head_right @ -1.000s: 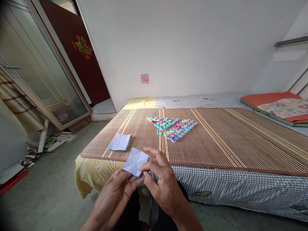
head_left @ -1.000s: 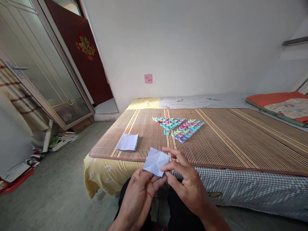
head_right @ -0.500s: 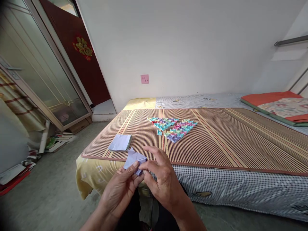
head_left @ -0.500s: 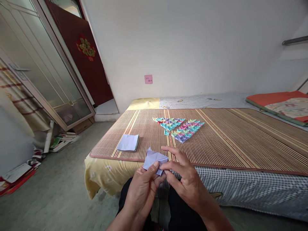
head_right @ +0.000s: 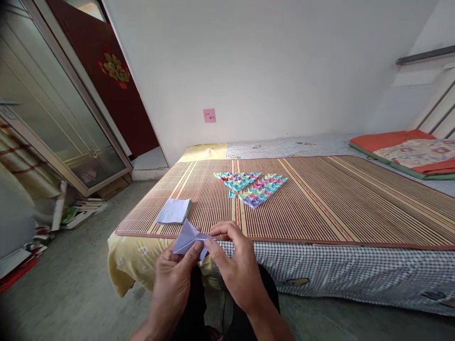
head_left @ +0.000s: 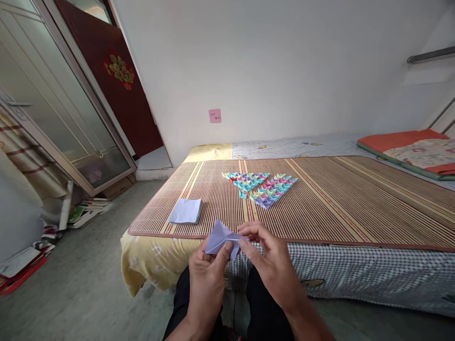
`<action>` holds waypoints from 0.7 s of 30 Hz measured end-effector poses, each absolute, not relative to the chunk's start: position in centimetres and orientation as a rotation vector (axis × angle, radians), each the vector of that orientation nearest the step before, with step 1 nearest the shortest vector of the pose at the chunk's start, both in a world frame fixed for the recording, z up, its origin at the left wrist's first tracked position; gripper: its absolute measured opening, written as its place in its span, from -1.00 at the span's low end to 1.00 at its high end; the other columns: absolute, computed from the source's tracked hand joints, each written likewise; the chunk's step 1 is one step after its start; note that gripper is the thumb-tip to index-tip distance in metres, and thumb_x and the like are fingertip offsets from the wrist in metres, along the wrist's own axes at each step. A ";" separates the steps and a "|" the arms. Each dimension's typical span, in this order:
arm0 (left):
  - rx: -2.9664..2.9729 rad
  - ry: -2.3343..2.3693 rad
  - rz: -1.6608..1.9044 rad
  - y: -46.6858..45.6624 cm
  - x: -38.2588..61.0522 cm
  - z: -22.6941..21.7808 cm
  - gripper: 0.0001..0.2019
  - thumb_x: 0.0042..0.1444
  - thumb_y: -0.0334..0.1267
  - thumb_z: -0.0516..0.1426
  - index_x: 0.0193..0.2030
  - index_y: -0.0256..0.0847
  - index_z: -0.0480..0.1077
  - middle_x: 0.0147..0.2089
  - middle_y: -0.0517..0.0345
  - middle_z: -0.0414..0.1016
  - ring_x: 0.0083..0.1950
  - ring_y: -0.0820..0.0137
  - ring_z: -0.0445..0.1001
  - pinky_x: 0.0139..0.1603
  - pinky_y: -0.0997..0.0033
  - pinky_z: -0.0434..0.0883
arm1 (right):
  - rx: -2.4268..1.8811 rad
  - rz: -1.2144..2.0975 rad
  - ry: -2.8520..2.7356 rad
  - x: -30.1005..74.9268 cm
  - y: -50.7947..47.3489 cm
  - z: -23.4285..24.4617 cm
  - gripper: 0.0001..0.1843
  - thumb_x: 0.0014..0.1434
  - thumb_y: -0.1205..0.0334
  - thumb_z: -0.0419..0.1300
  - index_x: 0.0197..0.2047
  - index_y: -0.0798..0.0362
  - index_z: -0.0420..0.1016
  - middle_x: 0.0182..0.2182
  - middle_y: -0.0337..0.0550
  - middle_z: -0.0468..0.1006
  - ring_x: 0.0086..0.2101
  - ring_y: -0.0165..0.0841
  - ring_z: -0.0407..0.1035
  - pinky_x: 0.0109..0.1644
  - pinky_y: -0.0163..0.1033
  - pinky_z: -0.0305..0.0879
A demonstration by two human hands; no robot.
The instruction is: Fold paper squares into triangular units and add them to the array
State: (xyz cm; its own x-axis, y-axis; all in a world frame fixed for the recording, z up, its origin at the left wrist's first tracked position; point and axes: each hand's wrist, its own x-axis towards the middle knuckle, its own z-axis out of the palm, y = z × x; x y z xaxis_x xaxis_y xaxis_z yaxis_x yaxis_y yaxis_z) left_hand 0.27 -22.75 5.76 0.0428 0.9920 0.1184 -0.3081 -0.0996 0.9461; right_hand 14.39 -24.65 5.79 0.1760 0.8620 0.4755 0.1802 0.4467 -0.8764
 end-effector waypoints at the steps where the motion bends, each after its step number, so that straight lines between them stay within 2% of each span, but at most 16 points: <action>1: 1.132 0.927 1.402 -22.8 0.2 5.7 -0.78 0.08 -0.14 0.44 -0.21 -0.22 0.67 -0.30 0.14 0.68 -0.25 0.31 0.57 -0.15 0.41 0.50 | -1.018 0.652 -1.337 14.2 -24.5 5.9 -0.88 0.40 0.12 0.24 -0.16 -0.04 0.53 -0.15 -0.14 0.59 -0.10 -0.25 0.52 0.00 -0.16 0.43; 7: 1.259 1.096 1.479 -23.3 -0.2 5.5 -0.78 0.03 -0.11 0.45 -0.24 -0.17 0.69 -0.31 0.16 0.70 -0.31 0.29 0.59 -0.21 0.41 0.52 | -0.986 0.658 -1.343 13.9 -24.6 6.6 -0.89 0.37 0.22 0.21 -0.22 -0.03 0.55 -0.22 -0.17 0.56 -0.11 -0.26 0.50 0.02 -0.20 0.39; 14: 1.316 1.187 1.467 -23.7 -0.5 5.7 -0.70 0.00 -0.20 0.46 -0.07 -0.05 0.72 -0.09 0.11 0.78 -0.05 0.09 0.68 0.03 0.27 0.56 | -0.925 0.933 -1.297 14.5 -24.9 7.6 -0.87 0.33 0.18 0.25 -0.26 -0.02 0.58 -0.25 -0.18 0.57 -0.17 -0.27 0.50 -0.01 -0.19 0.43; 18: 1.361 1.150 1.469 -23.8 -0.9 5.2 -0.70 0.00 -0.26 0.46 -0.07 -0.01 0.72 -0.08 0.11 0.77 -0.03 0.11 0.68 0.07 0.31 0.54 | -0.868 1.097 -1.233 15.0 -24.7 8.0 -0.88 0.28 0.14 0.32 -0.24 0.00 0.60 -0.27 -0.19 0.62 -0.20 -0.28 0.53 -0.07 -0.22 0.46; 21: 1.390 1.097 1.472 -23.6 -0.9 4.9 -0.72 0.10 -0.22 0.42 -0.02 -0.06 0.70 -0.12 0.10 0.75 -0.09 0.19 0.67 0.00 0.37 0.54 | -0.856 1.116 -1.233 15.1 -24.6 8.1 -0.87 0.27 0.14 0.33 -0.24 0.01 0.61 -0.26 -0.16 0.65 -0.17 -0.26 0.55 -0.03 -0.20 0.46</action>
State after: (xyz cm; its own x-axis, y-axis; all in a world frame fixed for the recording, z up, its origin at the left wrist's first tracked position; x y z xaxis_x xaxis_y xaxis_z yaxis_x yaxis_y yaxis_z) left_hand -0.94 -23.59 4.94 -0.0603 0.9554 0.2891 0.0040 -0.2894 0.9572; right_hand 15.05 -24.60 8.14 -0.0243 0.9608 0.2763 -0.1794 0.2677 -0.9467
